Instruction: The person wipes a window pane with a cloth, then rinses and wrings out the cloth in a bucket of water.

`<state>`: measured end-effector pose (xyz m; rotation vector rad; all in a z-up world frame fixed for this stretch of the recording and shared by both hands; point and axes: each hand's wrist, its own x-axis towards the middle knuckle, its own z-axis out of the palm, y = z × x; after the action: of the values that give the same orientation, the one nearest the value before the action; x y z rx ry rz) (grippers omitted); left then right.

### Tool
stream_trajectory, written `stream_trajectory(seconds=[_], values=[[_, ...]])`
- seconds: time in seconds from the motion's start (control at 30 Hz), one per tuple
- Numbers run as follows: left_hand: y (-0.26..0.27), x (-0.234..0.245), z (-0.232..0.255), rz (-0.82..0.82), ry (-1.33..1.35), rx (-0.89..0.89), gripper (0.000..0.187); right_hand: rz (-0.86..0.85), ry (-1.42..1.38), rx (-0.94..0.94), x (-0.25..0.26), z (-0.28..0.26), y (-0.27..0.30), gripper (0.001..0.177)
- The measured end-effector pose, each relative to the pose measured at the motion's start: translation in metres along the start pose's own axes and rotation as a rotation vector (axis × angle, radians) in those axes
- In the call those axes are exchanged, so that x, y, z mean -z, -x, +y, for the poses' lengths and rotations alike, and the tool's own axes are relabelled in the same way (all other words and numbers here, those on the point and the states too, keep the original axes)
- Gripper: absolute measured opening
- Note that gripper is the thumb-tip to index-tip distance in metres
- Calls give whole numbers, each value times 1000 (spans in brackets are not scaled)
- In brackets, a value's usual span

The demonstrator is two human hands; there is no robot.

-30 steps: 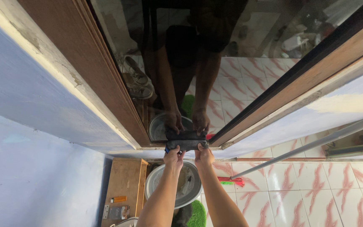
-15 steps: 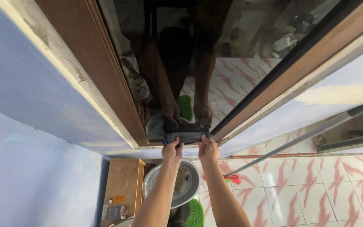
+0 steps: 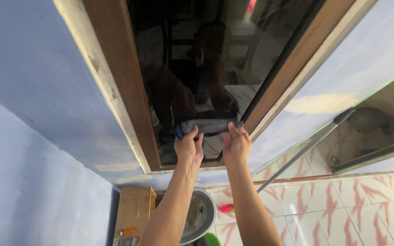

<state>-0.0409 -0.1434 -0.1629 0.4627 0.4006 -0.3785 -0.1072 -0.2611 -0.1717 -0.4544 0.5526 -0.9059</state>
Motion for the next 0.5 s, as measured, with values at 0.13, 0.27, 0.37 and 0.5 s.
stream_trajectory(seconds=[0.13, 0.27, 0.37, 0.5], values=[[38, -73, 31, -26, -45, -21, 61, -100, -34, 73, -62, -48, 20, 22], [73, -134, 60, -39, -33, 3, 52, -183, -31, 109, -118, -95, 39, 18], [93, -178, 79, -142, -40, 10, 41, -222, 60, 175, -163, -131, 52, 15], [117, -238, 99, -256, -60, -57, 34, -299, 72, 248, -218, -174, 62, 18]])
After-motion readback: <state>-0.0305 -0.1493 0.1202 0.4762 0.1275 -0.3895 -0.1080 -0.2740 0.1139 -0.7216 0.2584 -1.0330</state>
